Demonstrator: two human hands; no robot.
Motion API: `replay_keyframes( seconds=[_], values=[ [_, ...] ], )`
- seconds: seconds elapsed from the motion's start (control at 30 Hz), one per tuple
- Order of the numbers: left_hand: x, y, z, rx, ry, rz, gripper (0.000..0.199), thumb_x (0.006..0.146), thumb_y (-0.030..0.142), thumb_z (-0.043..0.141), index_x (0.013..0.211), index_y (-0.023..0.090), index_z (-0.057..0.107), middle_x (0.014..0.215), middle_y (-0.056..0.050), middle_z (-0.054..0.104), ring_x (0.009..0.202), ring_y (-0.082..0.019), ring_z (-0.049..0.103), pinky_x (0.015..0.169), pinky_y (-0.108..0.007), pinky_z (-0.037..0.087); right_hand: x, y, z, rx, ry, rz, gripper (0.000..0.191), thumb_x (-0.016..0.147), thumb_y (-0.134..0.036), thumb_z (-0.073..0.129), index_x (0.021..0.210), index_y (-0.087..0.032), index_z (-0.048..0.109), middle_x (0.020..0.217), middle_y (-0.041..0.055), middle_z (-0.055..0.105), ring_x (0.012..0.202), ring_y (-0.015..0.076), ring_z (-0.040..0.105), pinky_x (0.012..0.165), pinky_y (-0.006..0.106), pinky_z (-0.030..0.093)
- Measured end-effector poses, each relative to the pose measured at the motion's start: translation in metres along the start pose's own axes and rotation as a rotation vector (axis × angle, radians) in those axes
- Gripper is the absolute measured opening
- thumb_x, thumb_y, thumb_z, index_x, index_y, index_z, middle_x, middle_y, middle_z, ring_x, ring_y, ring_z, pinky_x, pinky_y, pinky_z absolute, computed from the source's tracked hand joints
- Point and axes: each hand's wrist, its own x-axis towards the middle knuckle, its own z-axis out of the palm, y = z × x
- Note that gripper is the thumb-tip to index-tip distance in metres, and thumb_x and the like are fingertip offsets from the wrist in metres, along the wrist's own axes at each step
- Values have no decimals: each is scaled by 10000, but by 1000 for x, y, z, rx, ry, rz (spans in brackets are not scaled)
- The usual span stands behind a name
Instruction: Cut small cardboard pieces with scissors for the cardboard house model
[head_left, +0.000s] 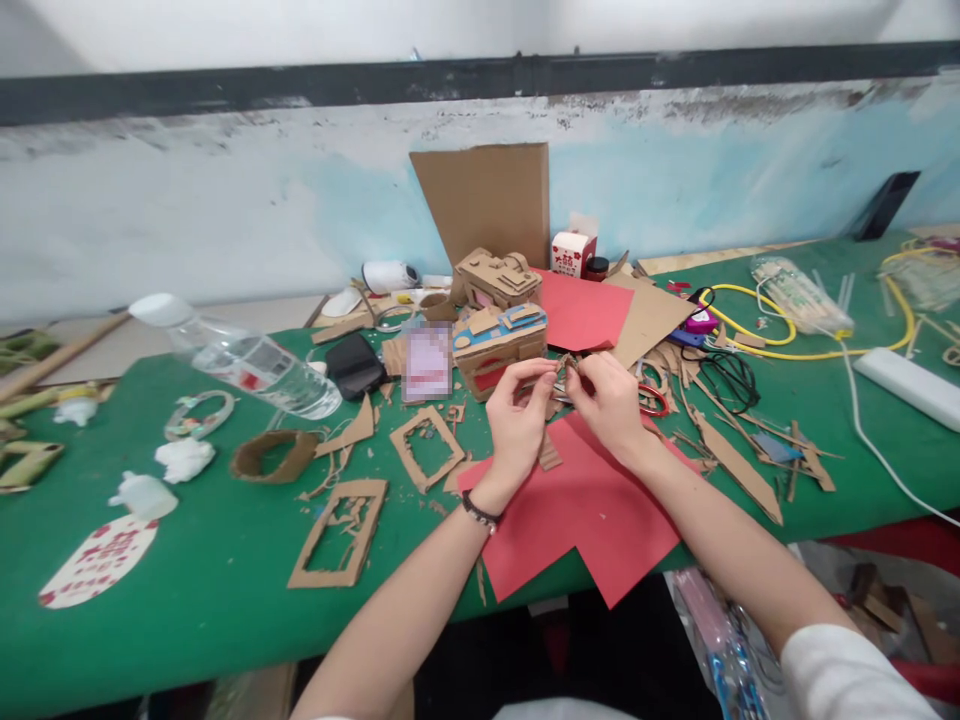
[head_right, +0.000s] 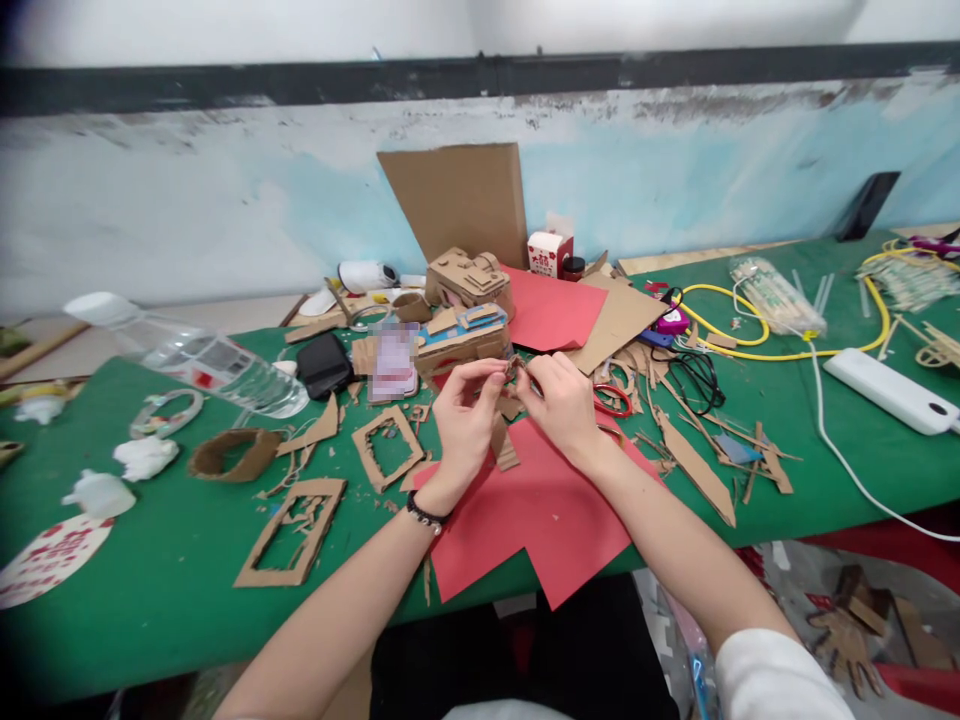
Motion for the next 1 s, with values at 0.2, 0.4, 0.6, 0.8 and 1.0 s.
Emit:
replay_keyframes(
  seconds=[0.2, 0.4, 0.6, 0.8, 1.0],
  values=[
    [14, -3, -15, -63, -204, -82, 324, 924, 454, 876, 1139, 225, 800, 1212, -104, 816, 1143, -235, 789, 920, -345, 687, 1, 4, -6, 113, -62, 42, 260, 1161, -335, 507, 1008, -224, 686, 908, 78, 735, 836, 231, 638, 766, 369, 480],
    [10, -1, -14, -22, -205, -105, 379, 931, 445, 869, 1239, 229, 822, 1262, -119, 839, 1162, -260, 810, 998, -398, 683, 0, 4, -5, 104, -36, 36, 247, 1155, -298, 510, 1019, -209, 695, 907, 81, 748, 828, 232, 655, 757, 364, 477],
    [4, 0, -11, 78, -200, -36, 314, 991, 436, 800, 1222, 228, 847, 1241, -96, 851, 1144, -236, 813, 1052, -373, 654, -2, 2, -3, 37, -4, 10, 259, 1131, -272, 536, 906, -227, 656, 782, 39, 686, 733, 213, 584, 695, 353, 424],
    [2, 0, -7, 98, -165, -37, 288, 1005, 440, 775, 1178, 222, 852, 1192, -90, 861, 1092, -227, 823, 1009, -354, 668, -6, 0, 0, -20, -10, 46, 300, 1111, -271, 546, 813, -246, 581, 727, 22, 637, 718, 209, 569, 682, 350, 394],
    [-4, -5, -6, 109, -144, -29, 259, 1023, 424, 758, 1165, 230, 855, 1187, -87, 860, 1102, -228, 822, 1039, -372, 661, -10, -1, 3, -37, -7, 58, 328, 1103, -252, 527, 775, -255, 538, 698, 19, 611, 704, 208, 557, 683, 349, 394]
  ],
)
